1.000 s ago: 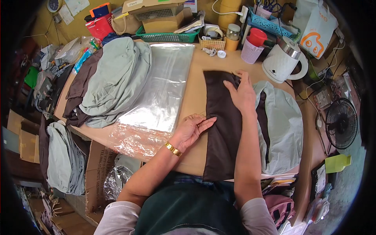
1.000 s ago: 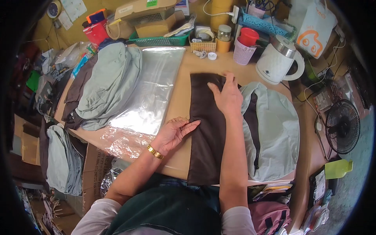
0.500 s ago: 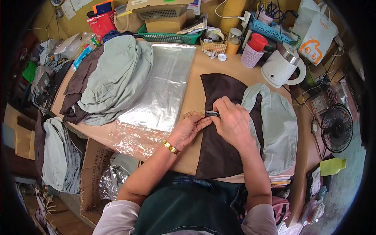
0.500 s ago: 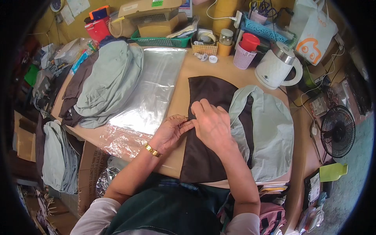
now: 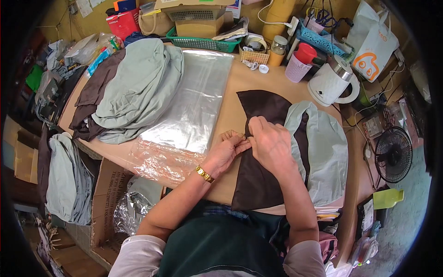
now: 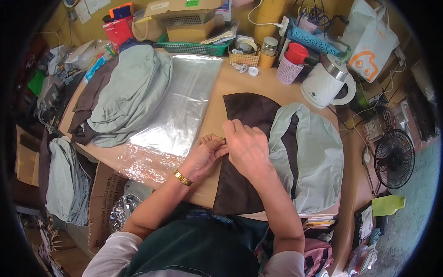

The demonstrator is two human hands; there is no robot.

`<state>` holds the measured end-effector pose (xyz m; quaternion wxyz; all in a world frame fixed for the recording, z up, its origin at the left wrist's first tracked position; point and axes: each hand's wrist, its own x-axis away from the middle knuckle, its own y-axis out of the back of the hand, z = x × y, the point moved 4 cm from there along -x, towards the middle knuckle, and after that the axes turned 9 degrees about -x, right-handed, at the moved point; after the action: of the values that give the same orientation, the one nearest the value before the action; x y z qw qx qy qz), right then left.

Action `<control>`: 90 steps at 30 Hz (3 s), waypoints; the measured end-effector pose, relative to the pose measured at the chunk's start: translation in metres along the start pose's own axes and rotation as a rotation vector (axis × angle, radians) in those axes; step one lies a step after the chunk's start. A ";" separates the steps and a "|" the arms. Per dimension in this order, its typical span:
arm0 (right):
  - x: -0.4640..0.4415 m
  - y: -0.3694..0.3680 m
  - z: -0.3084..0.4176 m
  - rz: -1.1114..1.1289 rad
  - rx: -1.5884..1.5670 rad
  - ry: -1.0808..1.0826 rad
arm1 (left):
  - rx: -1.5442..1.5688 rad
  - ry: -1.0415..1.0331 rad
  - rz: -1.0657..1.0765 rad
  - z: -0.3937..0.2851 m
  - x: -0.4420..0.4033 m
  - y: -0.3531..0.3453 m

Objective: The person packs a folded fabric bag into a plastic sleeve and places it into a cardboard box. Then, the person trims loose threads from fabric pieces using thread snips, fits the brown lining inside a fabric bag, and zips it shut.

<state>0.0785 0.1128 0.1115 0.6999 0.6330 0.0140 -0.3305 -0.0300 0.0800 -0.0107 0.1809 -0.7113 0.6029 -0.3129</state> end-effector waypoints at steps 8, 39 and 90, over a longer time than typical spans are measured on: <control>0.001 0.005 0.004 -0.022 0.047 -0.036 | 0.000 -0.013 0.042 -0.001 0.002 -0.001; 0.071 -0.057 -0.091 -0.305 -0.018 -0.511 | -0.168 -0.059 -0.107 -0.021 0.014 0.033; 0.080 -0.059 -0.114 -0.300 -0.097 -0.655 | -0.513 0.012 -0.205 -0.013 0.017 0.021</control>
<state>0.1582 0.1806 0.0019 0.6401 0.4505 -0.1026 -0.6138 -0.0531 0.0604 -0.0105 -0.0413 -0.7891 0.5886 -0.1709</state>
